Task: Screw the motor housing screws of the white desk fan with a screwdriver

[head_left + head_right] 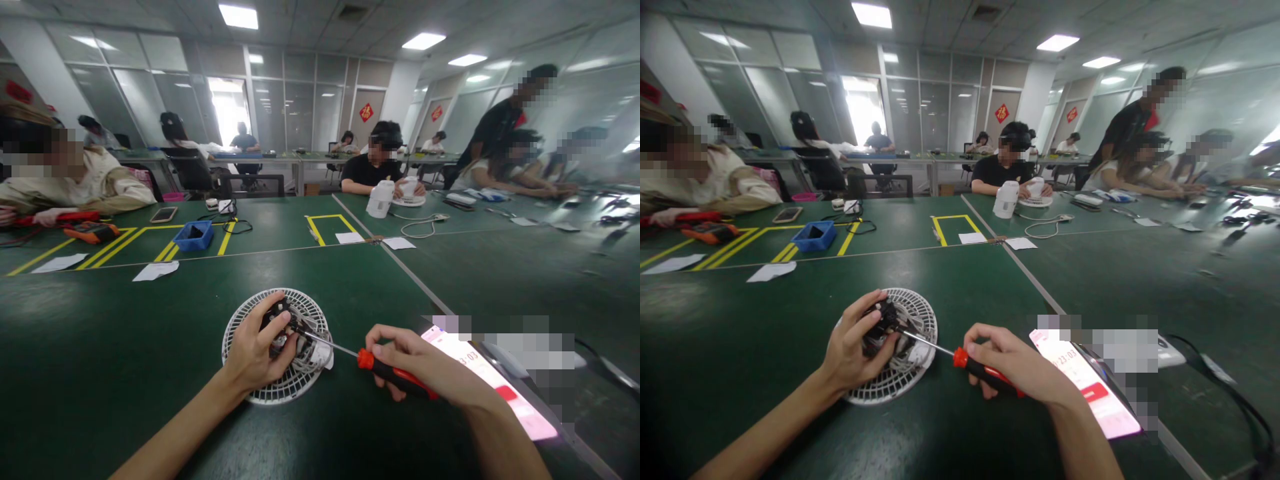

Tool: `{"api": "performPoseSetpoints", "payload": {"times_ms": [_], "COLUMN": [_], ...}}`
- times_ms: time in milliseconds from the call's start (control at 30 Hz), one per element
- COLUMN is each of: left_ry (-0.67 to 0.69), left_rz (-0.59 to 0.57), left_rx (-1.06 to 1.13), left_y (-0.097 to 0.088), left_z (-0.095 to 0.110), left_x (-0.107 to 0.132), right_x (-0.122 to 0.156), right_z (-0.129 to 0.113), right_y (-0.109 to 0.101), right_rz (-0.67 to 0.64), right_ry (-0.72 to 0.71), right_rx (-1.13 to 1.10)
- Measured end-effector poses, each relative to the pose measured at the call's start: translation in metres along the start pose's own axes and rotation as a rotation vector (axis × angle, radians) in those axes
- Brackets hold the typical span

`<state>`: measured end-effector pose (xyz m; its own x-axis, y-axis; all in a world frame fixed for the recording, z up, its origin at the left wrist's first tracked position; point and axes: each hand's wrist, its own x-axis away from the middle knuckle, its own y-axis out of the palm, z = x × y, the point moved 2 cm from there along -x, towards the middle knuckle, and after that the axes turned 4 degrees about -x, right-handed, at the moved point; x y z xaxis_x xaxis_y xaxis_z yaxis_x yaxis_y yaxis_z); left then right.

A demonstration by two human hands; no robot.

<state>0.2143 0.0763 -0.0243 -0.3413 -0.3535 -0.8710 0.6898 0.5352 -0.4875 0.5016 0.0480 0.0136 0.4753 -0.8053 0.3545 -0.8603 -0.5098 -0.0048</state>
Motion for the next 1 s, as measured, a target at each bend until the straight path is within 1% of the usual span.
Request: {"api": "performPoseSetpoints", "payload": {"times_ms": [167, 300, 400, 600, 733, 833, 900, 1000], "left_ry": [-0.036, -0.085, -0.088, -0.067, -0.166, -0.251, -0.278, -0.278], "left_rz": [0.007, -0.064, -0.139, -0.160, -0.183, -0.211, -0.213, -0.203], "left_rx": [0.015, -0.042, -0.029, 0.009, 0.100, 0.161, 0.180, 0.184], "left_y": [-0.001, -0.005, -0.008, -0.015, -0.015, -0.011, -0.009, -0.005], "left_z": [0.002, 0.004, 0.003, -0.007, -0.016, -0.018, -0.017, -0.016], "left_x": [-0.002, -0.006, -0.011, -0.020, -0.018, -0.014, -0.012, -0.010], "right_x": [-0.001, 0.000, 0.000, -0.004, -0.006, -0.006, -0.005, -0.004], "right_z": [0.002, -0.002, -0.004, 0.000, 0.000, 0.000, 0.000, 0.000], "right_y": [0.002, 0.001, 0.000, -0.004, -0.006, -0.007, -0.007, -0.006], "right_rz": [-0.005, 0.004, 0.018, 0.073, 0.102, 0.111, 0.101, 0.075], "right_ry": [0.007, -0.017, -0.029, -0.009, -0.032, -0.042, -0.042, -0.042], "right_rx": [-0.029, -0.035, -0.022, -0.097, -0.146, -0.153, -0.153, -0.156]}}
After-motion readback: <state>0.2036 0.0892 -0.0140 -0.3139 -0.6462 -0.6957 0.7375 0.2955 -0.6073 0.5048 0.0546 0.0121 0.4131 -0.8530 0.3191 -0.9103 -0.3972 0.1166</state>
